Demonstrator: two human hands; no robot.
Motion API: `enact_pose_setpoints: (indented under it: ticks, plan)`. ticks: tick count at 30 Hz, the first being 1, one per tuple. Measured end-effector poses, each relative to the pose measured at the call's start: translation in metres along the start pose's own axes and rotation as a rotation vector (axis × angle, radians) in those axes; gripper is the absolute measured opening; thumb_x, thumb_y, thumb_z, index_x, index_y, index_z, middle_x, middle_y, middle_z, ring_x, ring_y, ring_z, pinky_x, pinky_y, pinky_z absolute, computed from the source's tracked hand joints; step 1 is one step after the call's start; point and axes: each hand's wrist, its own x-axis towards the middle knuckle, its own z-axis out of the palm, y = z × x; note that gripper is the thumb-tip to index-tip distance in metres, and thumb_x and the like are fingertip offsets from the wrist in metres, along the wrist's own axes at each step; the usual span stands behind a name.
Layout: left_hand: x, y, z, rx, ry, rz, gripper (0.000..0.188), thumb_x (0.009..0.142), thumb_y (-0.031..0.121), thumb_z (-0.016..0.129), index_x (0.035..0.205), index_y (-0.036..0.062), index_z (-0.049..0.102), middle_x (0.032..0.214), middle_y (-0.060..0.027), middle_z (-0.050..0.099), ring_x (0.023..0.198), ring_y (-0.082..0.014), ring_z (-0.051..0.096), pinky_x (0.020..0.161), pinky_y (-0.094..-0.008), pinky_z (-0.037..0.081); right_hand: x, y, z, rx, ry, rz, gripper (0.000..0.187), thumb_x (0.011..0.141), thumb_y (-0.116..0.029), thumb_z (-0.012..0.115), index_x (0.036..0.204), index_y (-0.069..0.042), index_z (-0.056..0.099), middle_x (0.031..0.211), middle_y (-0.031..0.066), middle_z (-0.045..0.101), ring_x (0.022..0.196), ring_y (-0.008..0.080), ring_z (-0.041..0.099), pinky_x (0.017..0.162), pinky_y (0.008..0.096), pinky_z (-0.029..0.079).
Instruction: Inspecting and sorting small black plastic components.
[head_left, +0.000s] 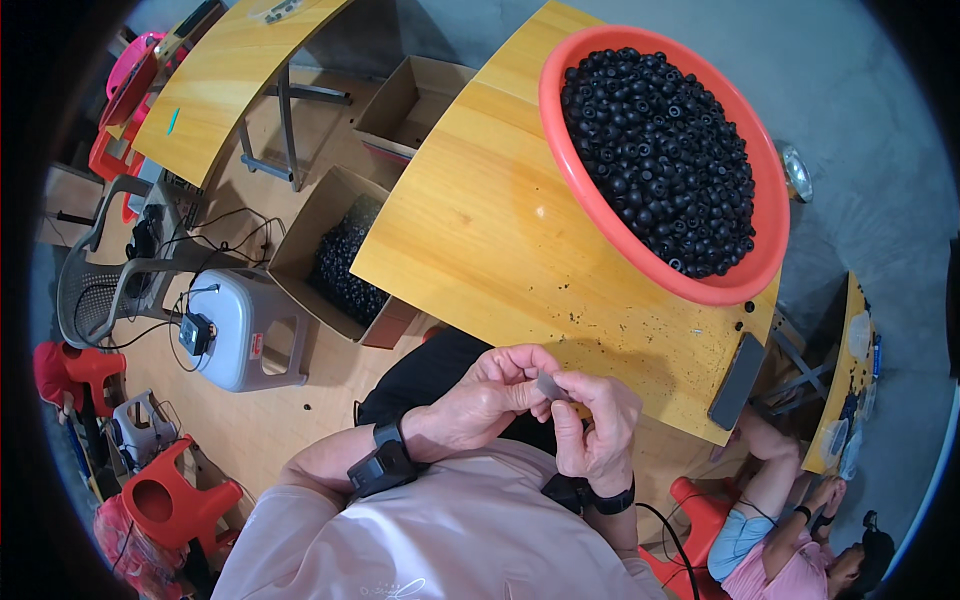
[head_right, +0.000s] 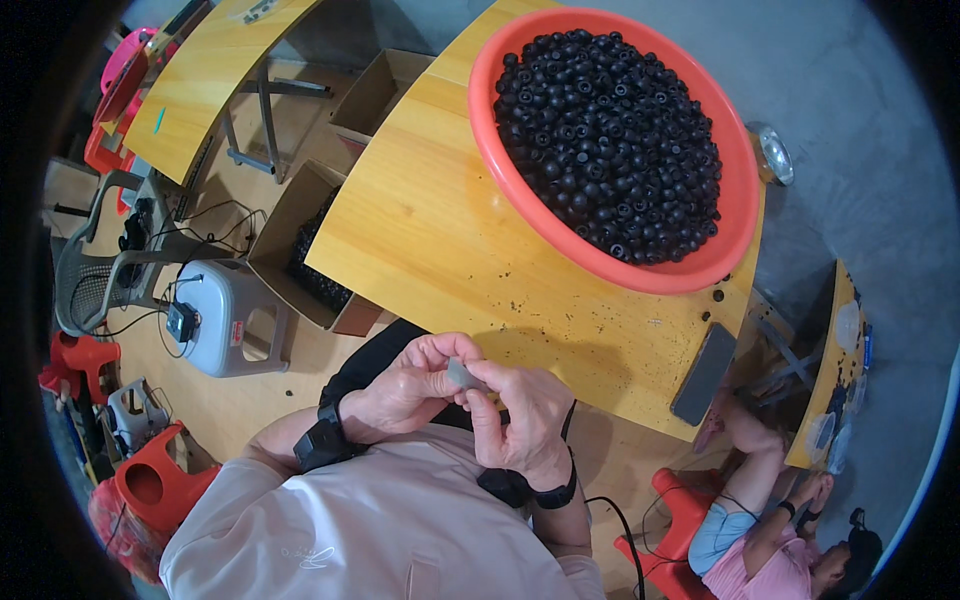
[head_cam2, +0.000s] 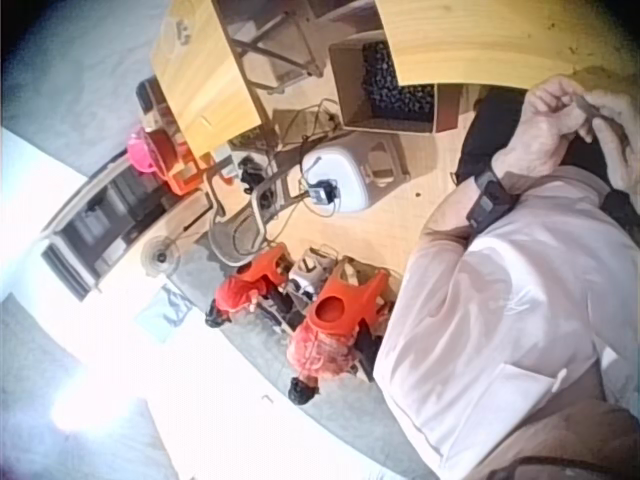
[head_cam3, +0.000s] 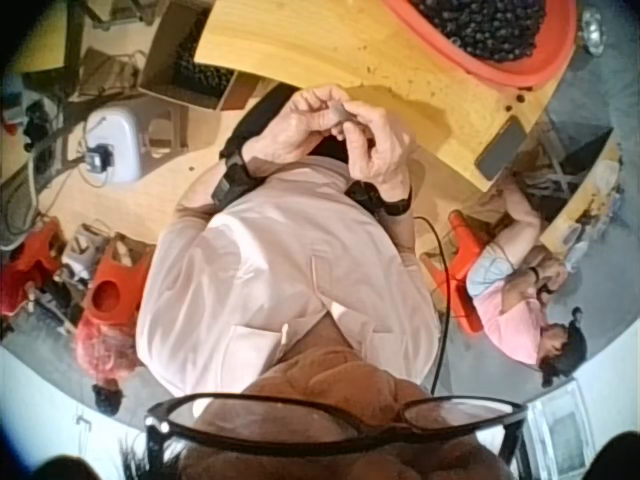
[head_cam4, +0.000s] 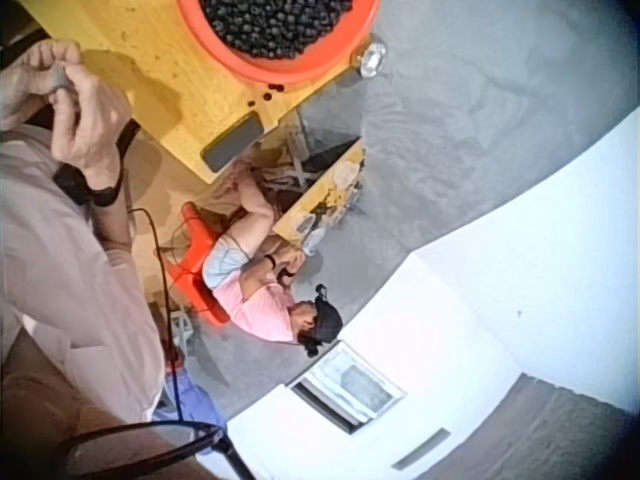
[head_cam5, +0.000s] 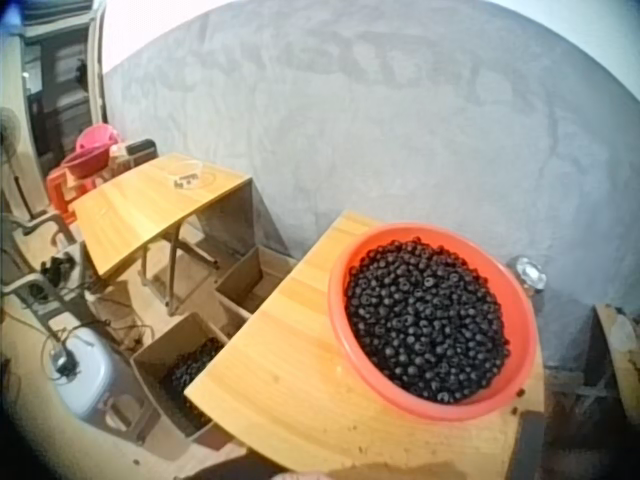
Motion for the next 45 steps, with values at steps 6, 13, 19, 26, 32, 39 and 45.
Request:
enact_pose_setpoints:
  ticks: [6, 13, 19, 26, 32, 39, 45]
  plan:
    - [-0.004, 0.006, -0.003, -0.003, -0.008, 0.066, 0.018, 0.085, 0.016, 0.065, 0.095, 0.0020, 0.059, 0.077, -0.0020, 0.057, 0.069, -0.0105, 0.054, 0.066, -0.0242, 0.045, -0.001, 0.002, 0.001, -0.026, 0.097, 0.161, 0.019, 0.076, -0.005, 0.059, 0.093, -0.001, 0.062, 0.073, 0.0112, 0.062, 0.060, 0.0253, 0.059, 0.055, 0.0323, 0.045]
    - [-0.035, 0.039, -0.012, 0.002, 0.069, 0.157, 0.025, 0.084, 0.027, 0.065, 0.087, 0.0030, 0.056, 0.068, -0.0036, 0.048, 0.062, -0.0142, 0.045, 0.060, -0.0288, 0.038, -0.002, -0.014, -0.005, -0.004, 0.072, 0.273, 0.024, 0.077, -0.013, 0.064, 0.097, -0.002, 0.059, 0.074, 0.0101, 0.060, 0.063, 0.0222, 0.058, 0.058, 0.0305, 0.045]
    - [-0.078, 0.100, -0.066, -0.035, 0.384, 0.454, 0.027, 0.087, 0.030, 0.059, 0.091, 0.0034, 0.054, 0.067, -0.0004, 0.042, 0.059, -0.0126, 0.040, 0.058, -0.0267, 0.035, 0.009, -0.018, -0.005, -0.130, 0.116, 0.299, 0.015, 0.075, 0.000, 0.065, 0.088, -0.001, 0.058, 0.068, 0.0061, 0.058, 0.059, 0.0153, 0.053, 0.057, 0.0263, 0.043]
    - [-0.084, 0.161, -0.139, -0.004, 0.974, 0.503, 0.044, 0.089, 0.028, 0.059, 0.118, 0.0001, 0.040, 0.104, -0.0170, 0.053, 0.086, -0.0211, 0.056, 0.078, -0.0328, 0.045, 0.087, -0.003, -0.063, -0.398, 0.262, 0.140, 0.013, 0.076, 0.002, 0.066, 0.084, 0.000, 0.057, 0.067, 0.0098, 0.057, 0.059, 0.0200, 0.058, 0.056, 0.0282, 0.045]
    - [-0.066, 0.168, -0.066, 0.137, 0.552, 0.634, 0.042, 0.093, 0.028, 0.051, 0.124, 0.0011, 0.044, 0.104, -0.0127, 0.056, 0.087, -0.0186, 0.056, 0.078, -0.0284, 0.046, 0.159, 0.024, -0.095, -0.561, 0.105, 0.299, 0.018, 0.075, -0.005, 0.067, 0.091, -0.004, 0.057, 0.084, 0.0109, 0.057, 0.074, 0.0297, 0.059, 0.064, 0.0360, 0.046]
    - [-0.029, 0.136, 0.043, 0.049, 0.161, 0.407, 0.035, 0.088, 0.034, 0.056, 0.103, 0.0025, 0.054, 0.074, -0.0065, 0.053, 0.064, -0.0188, 0.048, 0.060, -0.0308, 0.037, 0.195, 0.039, -0.093, -0.787, -0.047, 0.325, 0.022, 0.072, -0.006, 0.067, 0.090, -0.005, 0.055, 0.090, 0.0123, 0.058, 0.081, 0.0359, 0.059, 0.065, 0.0457, 0.046]
    - [-0.018, 0.102, 0.067, -0.007, 0.103, 0.129, 0.032, 0.087, 0.032, 0.058, 0.097, 0.0020, 0.055, 0.072, -0.0074, 0.055, 0.062, -0.0178, 0.050, 0.061, -0.0307, 0.039, 0.185, 0.034, -0.099, -0.789, -0.023, 0.329, 0.019, 0.071, -0.005, 0.068, 0.083, -0.004, 0.055, 0.084, 0.0131, 0.061, 0.077, 0.0354, 0.060, 0.064, 0.0438, 0.047]
